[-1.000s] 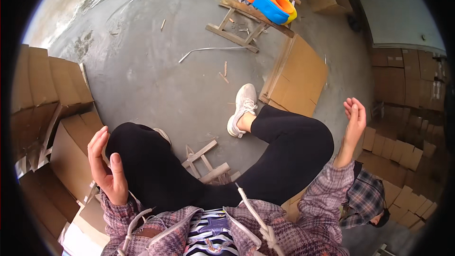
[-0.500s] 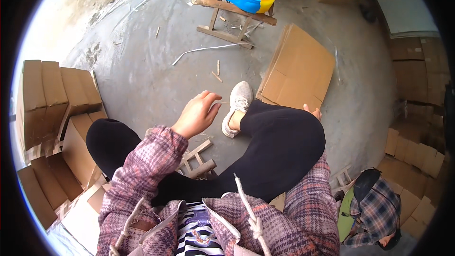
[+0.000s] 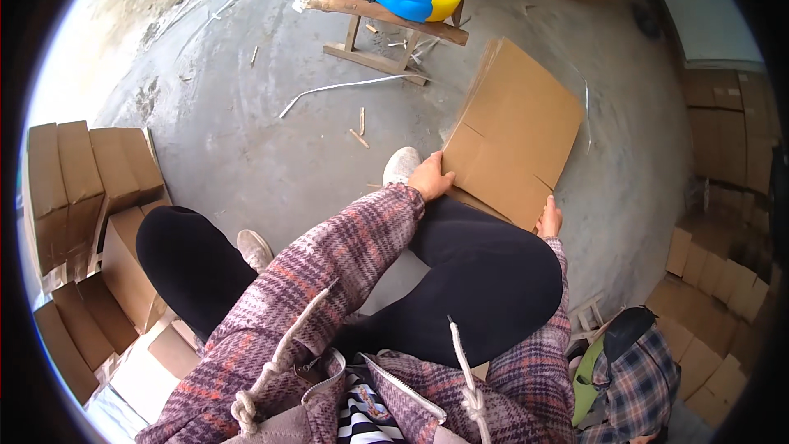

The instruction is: Folding and taping cardboard boxes into their final shape.

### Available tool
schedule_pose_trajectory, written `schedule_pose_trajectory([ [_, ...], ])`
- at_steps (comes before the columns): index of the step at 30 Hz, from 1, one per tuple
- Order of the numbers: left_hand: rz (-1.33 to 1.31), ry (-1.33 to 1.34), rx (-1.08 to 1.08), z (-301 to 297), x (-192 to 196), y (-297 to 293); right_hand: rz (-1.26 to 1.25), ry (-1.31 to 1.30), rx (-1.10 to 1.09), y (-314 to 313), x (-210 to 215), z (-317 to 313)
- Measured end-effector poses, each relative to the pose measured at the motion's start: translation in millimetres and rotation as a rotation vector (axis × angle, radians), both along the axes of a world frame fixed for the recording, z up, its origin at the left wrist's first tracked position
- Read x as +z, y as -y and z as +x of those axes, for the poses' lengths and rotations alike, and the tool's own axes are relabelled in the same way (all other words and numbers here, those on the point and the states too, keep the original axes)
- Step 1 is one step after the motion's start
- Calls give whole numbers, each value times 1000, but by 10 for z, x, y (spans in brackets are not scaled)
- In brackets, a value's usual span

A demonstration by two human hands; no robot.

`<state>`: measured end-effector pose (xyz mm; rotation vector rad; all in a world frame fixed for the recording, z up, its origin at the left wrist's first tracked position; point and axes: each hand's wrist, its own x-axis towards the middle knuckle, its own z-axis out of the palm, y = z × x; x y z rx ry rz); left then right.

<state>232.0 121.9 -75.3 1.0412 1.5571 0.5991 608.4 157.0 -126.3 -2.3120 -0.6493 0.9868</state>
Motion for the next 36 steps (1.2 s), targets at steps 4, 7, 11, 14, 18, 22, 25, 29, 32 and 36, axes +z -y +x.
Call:
schedule_pose_trajectory([
  [4, 125, -8, 28, -58, 233, 27, 278, -109, -134, 38, 447, -378],
  [7, 254, 63, 22, -71, 708, -100, 349, -33, 1, 8, 824, -417],
  [11, 450, 301, -71, -424, 1698, -263, 803, -130, 8, -221, 1794, -846],
  [14, 770, 487, -17, -814, 2652, -163, 983, -152, 249, -370, 2733, -1421],
  [18, 892, 569, 303, -1584, 3428, 758, 697, 160, 954, -359, 3252, -2141],
  [22, 853, 175, 728, -2039, 3722, 2174, 893, 283, 1516, 419, 3710, -3479],
  [25, 732, -155, 692, -2142, 3465, 2695, 646, -280, 1782, 1072, 3650, -4344],
  [29, 461, -515, 585, -2157, 2370, 2441, 428, -555, 1669, 1402, 2695, -5187],
  [32, 273, -554, 601, -2252, 1481, 2379, 234, -512, 1641, 1480, 1859, -5550],
  [36, 206, -478, 535, -2331, 1117, 2293, 37, -784, 1435, 1443, 1334, -5545],
])
